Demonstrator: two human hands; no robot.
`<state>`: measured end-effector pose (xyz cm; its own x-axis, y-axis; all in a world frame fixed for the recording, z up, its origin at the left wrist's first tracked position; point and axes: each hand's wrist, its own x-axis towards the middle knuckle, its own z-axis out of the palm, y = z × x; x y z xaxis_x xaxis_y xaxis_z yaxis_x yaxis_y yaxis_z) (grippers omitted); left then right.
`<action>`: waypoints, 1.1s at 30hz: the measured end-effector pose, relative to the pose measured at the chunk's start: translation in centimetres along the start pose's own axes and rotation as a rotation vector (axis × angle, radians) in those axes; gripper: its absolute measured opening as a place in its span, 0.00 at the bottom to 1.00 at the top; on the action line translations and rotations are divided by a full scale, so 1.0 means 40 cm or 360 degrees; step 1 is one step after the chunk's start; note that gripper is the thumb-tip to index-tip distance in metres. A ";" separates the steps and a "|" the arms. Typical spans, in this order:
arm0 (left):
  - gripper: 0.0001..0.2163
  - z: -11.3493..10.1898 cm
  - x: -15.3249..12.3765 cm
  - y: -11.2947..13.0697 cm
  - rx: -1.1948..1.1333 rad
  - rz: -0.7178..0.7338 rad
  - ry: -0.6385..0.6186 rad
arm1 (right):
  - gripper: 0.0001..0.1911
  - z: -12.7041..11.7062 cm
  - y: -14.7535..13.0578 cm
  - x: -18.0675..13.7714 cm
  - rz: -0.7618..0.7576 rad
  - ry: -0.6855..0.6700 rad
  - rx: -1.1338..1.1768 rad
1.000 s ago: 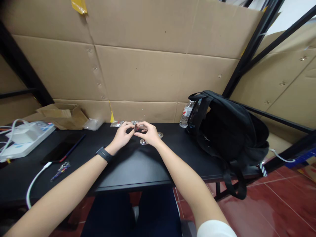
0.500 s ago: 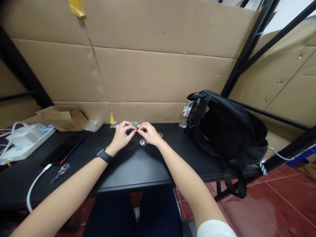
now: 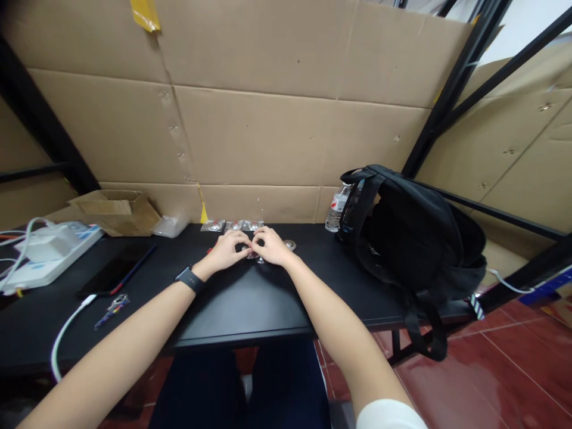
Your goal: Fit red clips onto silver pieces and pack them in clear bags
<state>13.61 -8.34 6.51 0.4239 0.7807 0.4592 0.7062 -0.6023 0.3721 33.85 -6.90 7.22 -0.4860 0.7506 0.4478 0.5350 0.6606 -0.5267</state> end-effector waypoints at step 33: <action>0.09 -0.028 0.014 -0.020 -0.0559 -0.0335 0.0089 | 0.13 -0.049 0.002 0.010 0.0185 0.0346 0.0418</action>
<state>12.63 -7.61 7.38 0.2525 0.8884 0.3833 0.5338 -0.4583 0.7106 35.06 -6.52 8.77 -0.2587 0.8249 0.5025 0.3684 0.5652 -0.7381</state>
